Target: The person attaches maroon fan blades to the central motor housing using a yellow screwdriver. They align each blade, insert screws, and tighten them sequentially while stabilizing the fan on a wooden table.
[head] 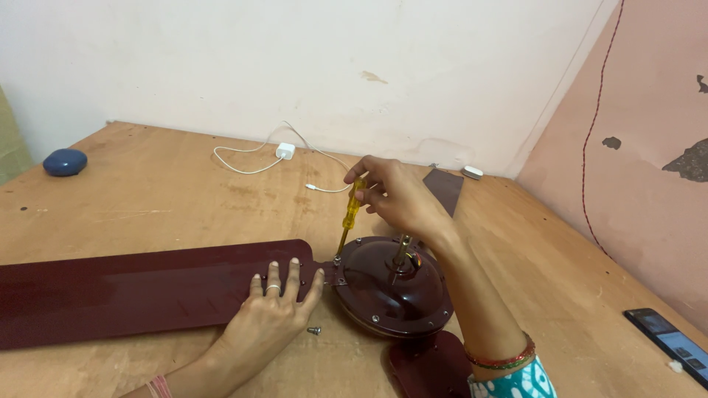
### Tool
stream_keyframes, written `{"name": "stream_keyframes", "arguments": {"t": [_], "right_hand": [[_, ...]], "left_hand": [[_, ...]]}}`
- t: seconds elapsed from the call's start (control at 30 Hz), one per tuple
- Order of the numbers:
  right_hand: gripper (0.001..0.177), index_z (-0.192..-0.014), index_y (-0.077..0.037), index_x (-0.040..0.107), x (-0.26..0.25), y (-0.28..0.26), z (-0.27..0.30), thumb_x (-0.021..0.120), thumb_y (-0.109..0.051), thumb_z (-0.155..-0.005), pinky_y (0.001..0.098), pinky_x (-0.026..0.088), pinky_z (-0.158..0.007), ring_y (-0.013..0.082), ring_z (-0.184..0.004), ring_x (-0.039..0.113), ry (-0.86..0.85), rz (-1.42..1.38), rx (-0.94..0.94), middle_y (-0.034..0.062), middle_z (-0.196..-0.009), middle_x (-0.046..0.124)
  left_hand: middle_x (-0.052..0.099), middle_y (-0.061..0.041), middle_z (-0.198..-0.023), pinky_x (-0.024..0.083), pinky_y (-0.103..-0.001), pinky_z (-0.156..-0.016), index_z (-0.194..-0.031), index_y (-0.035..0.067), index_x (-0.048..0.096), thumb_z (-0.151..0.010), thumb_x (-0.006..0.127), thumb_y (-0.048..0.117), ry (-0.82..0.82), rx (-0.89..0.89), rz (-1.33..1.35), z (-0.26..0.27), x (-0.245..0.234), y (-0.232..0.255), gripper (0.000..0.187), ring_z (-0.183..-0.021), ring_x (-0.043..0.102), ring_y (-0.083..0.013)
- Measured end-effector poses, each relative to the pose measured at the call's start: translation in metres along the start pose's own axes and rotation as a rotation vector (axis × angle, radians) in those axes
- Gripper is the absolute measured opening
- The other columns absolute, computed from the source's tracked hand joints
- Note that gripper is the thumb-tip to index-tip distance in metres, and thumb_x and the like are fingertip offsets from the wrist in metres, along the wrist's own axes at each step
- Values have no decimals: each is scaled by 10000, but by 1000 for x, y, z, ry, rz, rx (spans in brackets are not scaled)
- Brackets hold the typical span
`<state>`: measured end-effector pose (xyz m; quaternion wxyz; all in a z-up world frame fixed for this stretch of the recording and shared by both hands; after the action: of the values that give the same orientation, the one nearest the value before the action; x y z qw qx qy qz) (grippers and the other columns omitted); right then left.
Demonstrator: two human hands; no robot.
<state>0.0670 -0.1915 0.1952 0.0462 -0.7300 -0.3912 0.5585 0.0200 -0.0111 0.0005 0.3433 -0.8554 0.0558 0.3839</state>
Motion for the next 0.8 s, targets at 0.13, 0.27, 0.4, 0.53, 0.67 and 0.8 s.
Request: {"name": "stream_keyframes", "arguments": {"t": [0.13, 0.27, 0.4, 0.53, 0.67, 0.8], "right_hand": [[286, -1123, -12, 688, -1, 2, -1, 588, 84, -873, 301, 636, -721, 142, -802, 757, 5, 2, -21, 88, -887, 767], [228, -1123, -12, 688, 1, 4, -1, 639, 21, -902, 315, 627, -710, 157, -791, 752, 15, 27, -3, 93, -885, 768], [245, -1125, -3, 697, 4, 4, -3, 642, 31, -889, 304, 639, -724, 150, -817, 762, 10, 12, -44, 96, -899, 768], [210, -1116, 14, 709, 2, 3, 1, 640, -20, -920, 300, 623, -674, 155, -739, 759, 67, 96, -108, 114, -853, 763], [182, -1002, 25, 750, -2, -2, 6, 673, -118, -919, 317, 583, -575, 163, -592, 714, 134, 150, -147, 119, -708, 747], [337, -805, 22, 774, -1, -11, 7, 772, -307, -878, 382, 487, -512, 224, -455, 583, 179, 332, -64, 141, -550, 649]], "left_hand": [[528, -369, -1403, 566, -617, -888, -1513, 29, 401, -876, 581, 199, -12, 7, 2, 0, 1, 0, 684, -1200, 611, -548], [527, -371, -1400, 565, -622, -888, -1512, 26, 400, -869, 586, 203, -8, 9, 14, 0, 1, 0, 692, -1198, 610, -553], [529, -374, -1400, 568, -613, -884, -1518, 20, 398, -876, 591, 179, -5, 17, 5, -1, -1, -1, 689, -1193, 617, -543], [529, -379, -1397, 572, -609, -883, -1511, 6, 397, -872, 590, 184, -18, 28, -1, 0, -5, -3, 691, -1193, 616, -544], [519, -391, -1399, 574, -608, -875, -1514, -5, 386, -874, 589, 181, -56, 46, -5, -1, -10, -3, 696, -1189, 613, -551], [511, -408, -1395, 575, -603, -869, -1519, -25, 377, -885, 580, 170, -96, 77, -4, -2, -12, -5, 694, -1189, 607, -563]]}}
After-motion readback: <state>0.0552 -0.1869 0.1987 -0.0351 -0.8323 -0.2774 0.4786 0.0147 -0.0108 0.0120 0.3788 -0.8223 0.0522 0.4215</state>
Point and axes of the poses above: each hand's wrist, its own z-axis away from the middle knuckle, its own x-axis out of the palm, y = z × x, the point moved 2 cm from there along -z, towards the middle knuckle
